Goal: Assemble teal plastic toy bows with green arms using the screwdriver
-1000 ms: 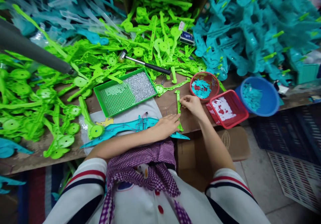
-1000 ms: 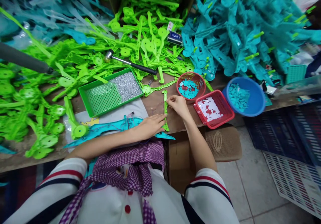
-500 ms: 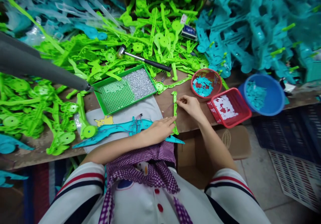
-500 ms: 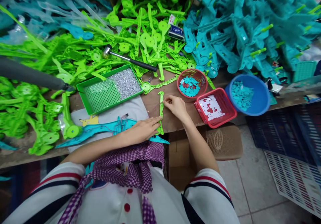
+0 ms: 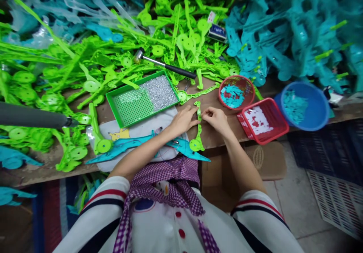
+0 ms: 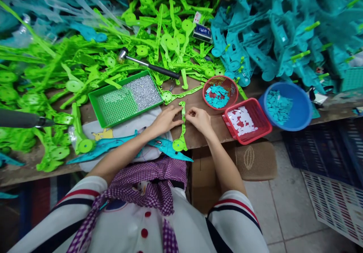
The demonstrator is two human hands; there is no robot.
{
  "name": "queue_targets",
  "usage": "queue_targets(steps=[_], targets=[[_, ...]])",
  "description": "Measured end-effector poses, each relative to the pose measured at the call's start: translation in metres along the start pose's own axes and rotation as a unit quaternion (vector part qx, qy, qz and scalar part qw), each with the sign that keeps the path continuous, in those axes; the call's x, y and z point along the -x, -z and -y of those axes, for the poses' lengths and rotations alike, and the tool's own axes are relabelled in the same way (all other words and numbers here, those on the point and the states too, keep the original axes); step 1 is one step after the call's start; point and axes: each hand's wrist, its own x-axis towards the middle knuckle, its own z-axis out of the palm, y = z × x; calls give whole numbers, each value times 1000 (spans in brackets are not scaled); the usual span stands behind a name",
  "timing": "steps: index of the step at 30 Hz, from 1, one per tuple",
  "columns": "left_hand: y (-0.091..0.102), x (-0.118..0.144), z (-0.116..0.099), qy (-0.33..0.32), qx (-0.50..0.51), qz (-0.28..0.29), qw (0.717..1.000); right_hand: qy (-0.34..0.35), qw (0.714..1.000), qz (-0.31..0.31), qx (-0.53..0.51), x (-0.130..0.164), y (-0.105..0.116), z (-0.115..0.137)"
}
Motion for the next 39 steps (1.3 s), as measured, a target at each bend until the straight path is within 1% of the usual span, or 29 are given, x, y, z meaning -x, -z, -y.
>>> queue_targets(steps=[8,11,14,21,23,26,28,30,32,34,35,38,39], targets=[[-1,-3,4,0,9,11,1000,-7,998,23,53,-10,6,8],[-1,-4,4,5,10,18,1000,-26,996,44,75,-15,8,11],[-1,-4,4,-5,10,18,1000,-42,993,64,89,-19,9,13],[-3,-4,5,-15,9,10,1000,-13,989,60,131,-20,7,19],[-3,-5,5,-21,11,10,1000,8,984,86,153,-28,11,21],[-3,-7,6,-31,17,10,999,55,969,177,162,-44,20,22],[-4,-8,7,-34,21,9,999,89,960,227,135,-51,24,19],[-4,-8,7,-37,23,8,999,117,959,240,90,-54,27,15],[-4,-9,8,-39,23,9,999,135,961,238,45,-56,27,11],[-5,-10,10,-38,22,11,999,139,959,246,23,-59,26,9],[-5,-11,10,-37,24,14,999,135,956,261,23,-61,25,9],[-7,-14,12,-30,35,20,999,87,944,315,30,-71,24,11],[-8,-15,12,-28,36,20,999,69,943,325,27,-74,24,12]])
